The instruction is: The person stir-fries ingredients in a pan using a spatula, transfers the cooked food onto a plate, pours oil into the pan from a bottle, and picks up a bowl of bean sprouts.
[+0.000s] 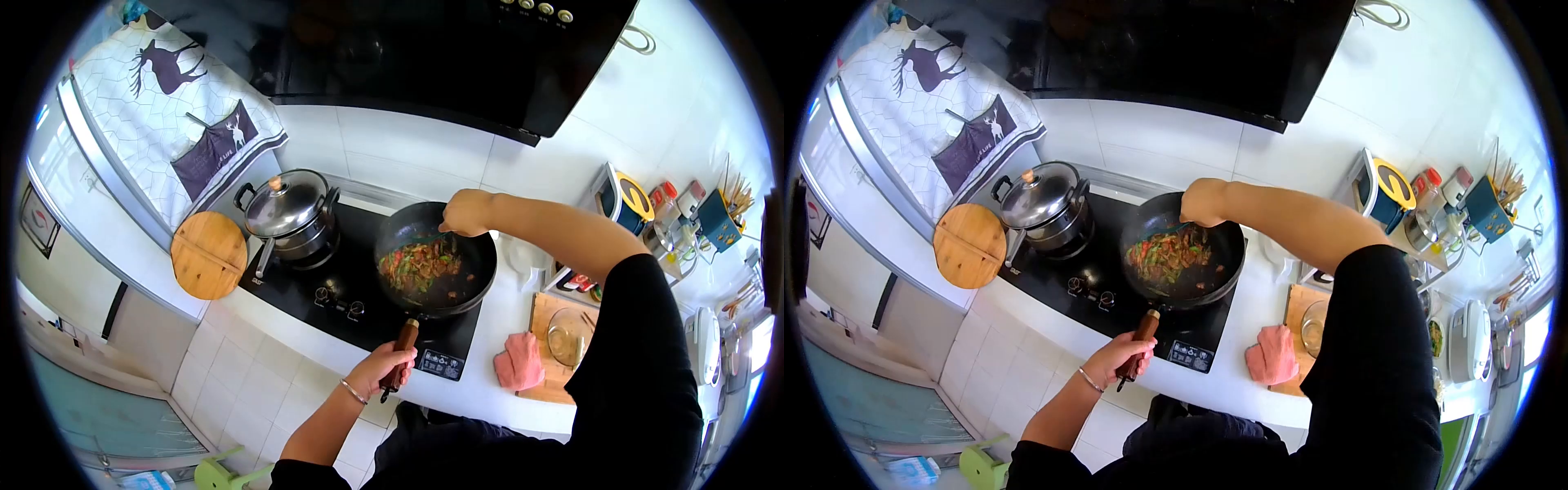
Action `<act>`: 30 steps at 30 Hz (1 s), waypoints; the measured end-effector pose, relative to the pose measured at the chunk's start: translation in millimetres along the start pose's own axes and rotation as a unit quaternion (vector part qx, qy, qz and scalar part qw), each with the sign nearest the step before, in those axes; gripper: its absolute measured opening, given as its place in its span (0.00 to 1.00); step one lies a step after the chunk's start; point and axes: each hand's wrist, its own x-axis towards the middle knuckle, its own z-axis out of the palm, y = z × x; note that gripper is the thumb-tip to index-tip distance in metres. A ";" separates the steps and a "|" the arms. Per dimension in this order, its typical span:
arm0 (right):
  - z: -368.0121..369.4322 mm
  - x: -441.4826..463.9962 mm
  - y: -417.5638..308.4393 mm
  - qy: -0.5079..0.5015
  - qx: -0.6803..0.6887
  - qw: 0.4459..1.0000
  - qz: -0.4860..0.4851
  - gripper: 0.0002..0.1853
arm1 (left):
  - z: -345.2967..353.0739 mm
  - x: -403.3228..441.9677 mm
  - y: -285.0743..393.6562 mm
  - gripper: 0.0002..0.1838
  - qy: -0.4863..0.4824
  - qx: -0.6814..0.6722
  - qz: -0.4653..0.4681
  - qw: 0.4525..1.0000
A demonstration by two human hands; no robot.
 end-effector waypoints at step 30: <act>42.0 -142.2 -137.5 0.099 0.186 0.904 0.372 0.14 | 14.7 29.6 42.5 0.12 -0.068 -0.136 -0.107 0.983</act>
